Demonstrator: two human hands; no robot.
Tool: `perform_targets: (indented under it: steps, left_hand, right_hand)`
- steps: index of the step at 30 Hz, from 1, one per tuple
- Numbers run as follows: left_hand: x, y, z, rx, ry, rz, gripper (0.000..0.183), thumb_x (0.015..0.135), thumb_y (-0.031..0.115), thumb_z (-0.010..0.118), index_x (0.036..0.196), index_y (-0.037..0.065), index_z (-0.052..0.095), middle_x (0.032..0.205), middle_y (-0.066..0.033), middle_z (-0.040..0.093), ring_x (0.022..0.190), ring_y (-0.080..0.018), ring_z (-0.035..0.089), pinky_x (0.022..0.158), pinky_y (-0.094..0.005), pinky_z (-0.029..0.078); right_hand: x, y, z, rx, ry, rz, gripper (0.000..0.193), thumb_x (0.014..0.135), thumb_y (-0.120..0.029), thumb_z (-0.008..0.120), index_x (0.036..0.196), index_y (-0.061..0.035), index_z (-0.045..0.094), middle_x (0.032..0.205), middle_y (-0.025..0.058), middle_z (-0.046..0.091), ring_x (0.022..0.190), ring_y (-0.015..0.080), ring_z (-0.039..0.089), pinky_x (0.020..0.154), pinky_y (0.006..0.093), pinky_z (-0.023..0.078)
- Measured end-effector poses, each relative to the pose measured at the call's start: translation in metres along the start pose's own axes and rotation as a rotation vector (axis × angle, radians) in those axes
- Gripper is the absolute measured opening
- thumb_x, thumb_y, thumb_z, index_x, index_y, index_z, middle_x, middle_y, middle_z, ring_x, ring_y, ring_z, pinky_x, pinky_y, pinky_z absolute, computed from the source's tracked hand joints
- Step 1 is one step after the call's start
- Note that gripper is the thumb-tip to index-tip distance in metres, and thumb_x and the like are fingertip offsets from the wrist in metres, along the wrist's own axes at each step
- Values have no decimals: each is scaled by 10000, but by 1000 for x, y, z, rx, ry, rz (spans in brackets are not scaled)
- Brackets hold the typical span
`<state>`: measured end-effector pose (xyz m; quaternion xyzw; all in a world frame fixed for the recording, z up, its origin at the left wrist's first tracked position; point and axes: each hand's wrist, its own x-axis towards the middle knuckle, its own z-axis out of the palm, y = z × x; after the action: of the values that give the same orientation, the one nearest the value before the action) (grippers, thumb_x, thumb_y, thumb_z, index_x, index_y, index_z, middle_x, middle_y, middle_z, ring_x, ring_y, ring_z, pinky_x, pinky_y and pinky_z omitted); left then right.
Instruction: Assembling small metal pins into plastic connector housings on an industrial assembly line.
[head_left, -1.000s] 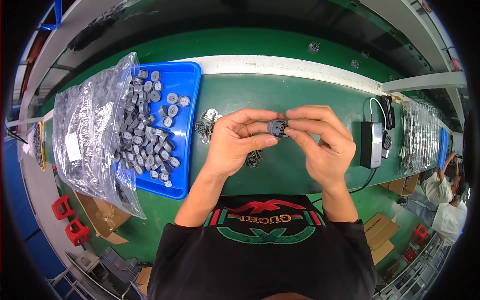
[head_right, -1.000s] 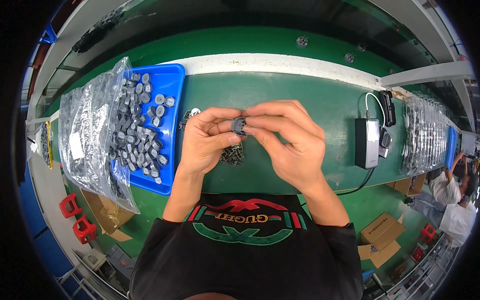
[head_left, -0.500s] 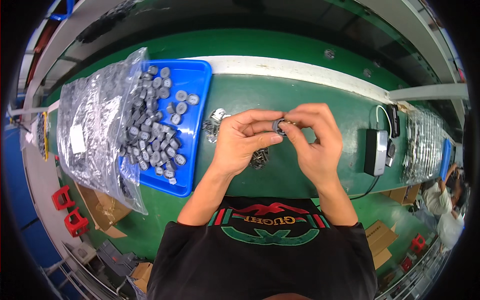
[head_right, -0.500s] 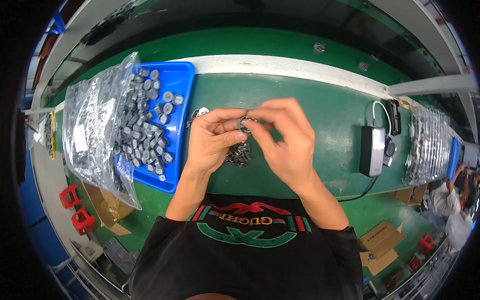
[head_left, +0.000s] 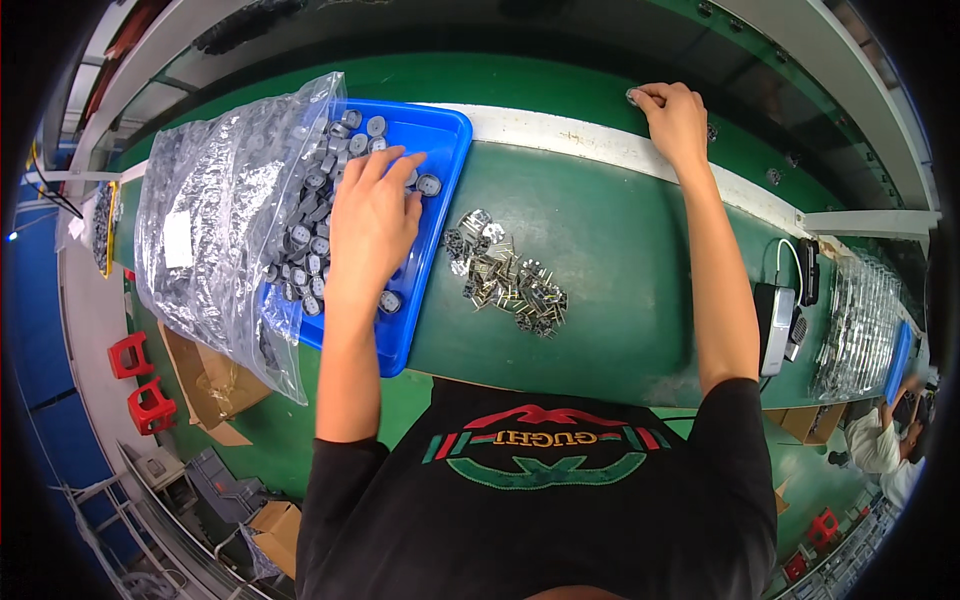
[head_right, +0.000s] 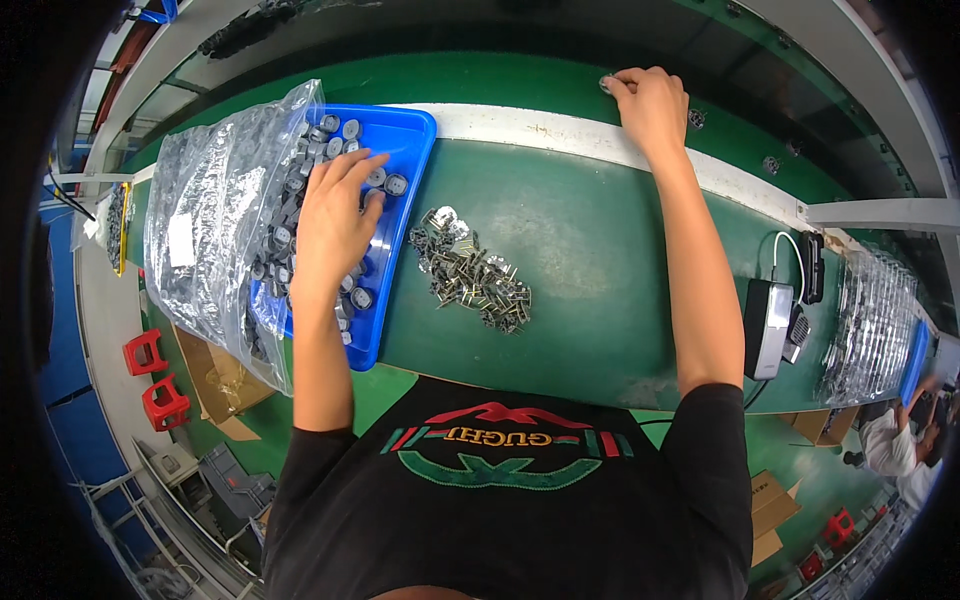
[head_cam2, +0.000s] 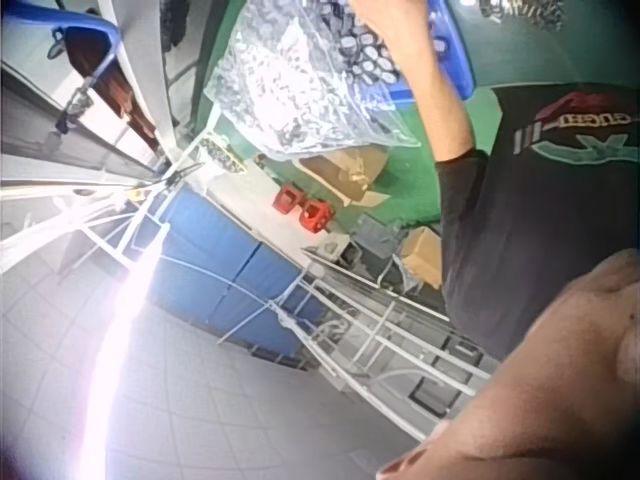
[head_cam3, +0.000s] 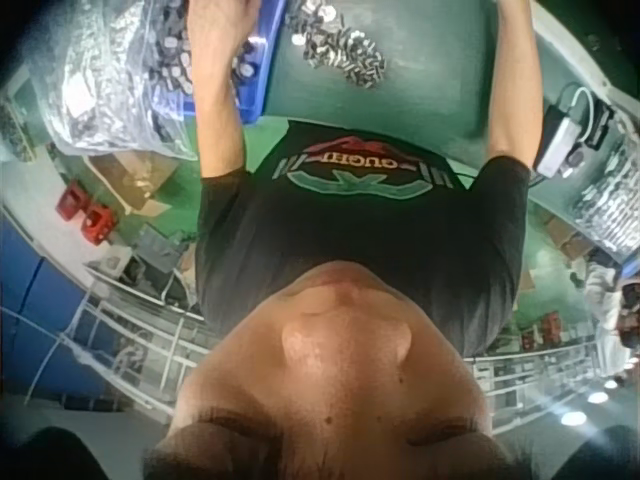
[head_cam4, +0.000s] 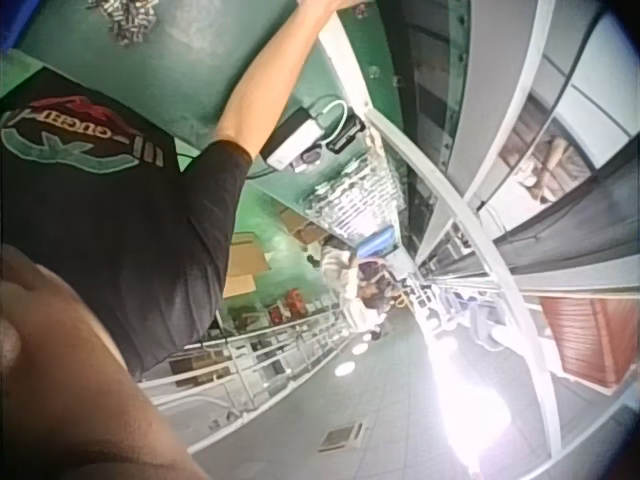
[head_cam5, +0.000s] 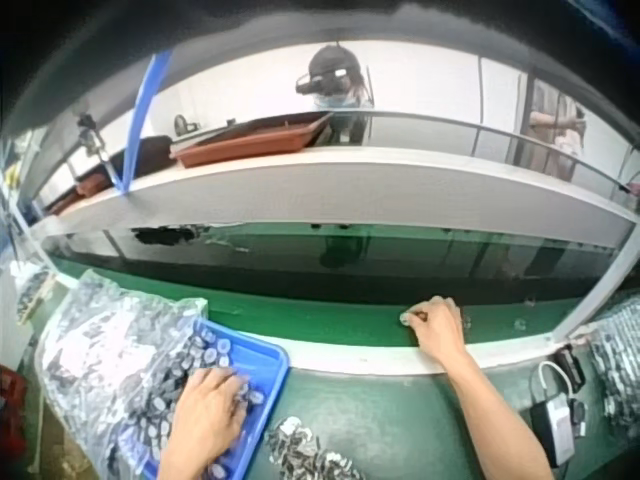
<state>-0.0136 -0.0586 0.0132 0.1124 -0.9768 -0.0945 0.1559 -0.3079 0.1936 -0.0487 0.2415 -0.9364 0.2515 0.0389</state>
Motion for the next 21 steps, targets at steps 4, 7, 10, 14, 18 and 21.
perform_targets:
  steps: [4, 7, 10, 14, 18, 21]
  left_hand:
    - [6, -14, 16, -15, -160, 87, 345, 798, 66, 732, 1141, 70, 705, 1109, -102, 665, 1052, -316, 592, 963, -428, 472]
    - [8, -17, 20, 5, -234, -3, 330, 786, 70, 743, 1114, 61, 704, 1079, -100, 662, 1075, -309, 593, 963, -421, 475]
    - [5, -18, 18, -45, -171, -17, 343, 750, 96, 793, 1081, 80, 704, 1015, -102, 651, 993, -313, 619, 879, -437, 512]
    - [5, -8, 9, -229, -58, -228, 365, 714, 95, 844, 1053, 80, 711, 956, -112, 639, 913, -301, 642, 804, -410, 525]
    - [-1, 12, -5, -460, 53, -268, 376, 671, 97, 885, 1019, 77, 745, 928, -85, 651, 839, -226, 647, 738, -350, 527]
    - [-9, 36, -3, -723, -41, -308, 372, 691, 8, 875, 1035, 33, 736, 927, -16, 653, 793, -98, 572, 709, -255, 469]
  right_hand:
    - [-10, 11, 15, -280, 280, -82, 304, 880, -269, 702, 1140, -116, 743, 1059, 145, 667, 965, 315, 607, 873, 427, 468]
    - [-67, -45, -12, 216, 58, -277, 284, 859, -218, 720, 1107, -80, 720, 1008, 108, 643, 936, 278, 595, 866, 397, 477]
    - [-128, -82, -23, 398, -478, -484, 179, 838, -173, 738, 978, -61, 734, 910, 59, 642, 894, 266, 584, 839, 374, 489]
    - [-159, -88, -2, 425, -418, -572, 130, 810, -121, 765, 915, -48, 740, 879, 60, 642, 860, 268, 588, 781, 389, 495]
    - [-158, -88, -15, 361, -267, -601, 142, 784, -94, 781, 911, -52, 734, 884, 44, 642, 833, 250, 597, 739, 377, 512]
    - [-158, -90, -21, 419, -95, -605, 185, 751, -36, 786, 928, -49, 734, 893, 41, 649, 773, 228, 616, 667, 344, 518]
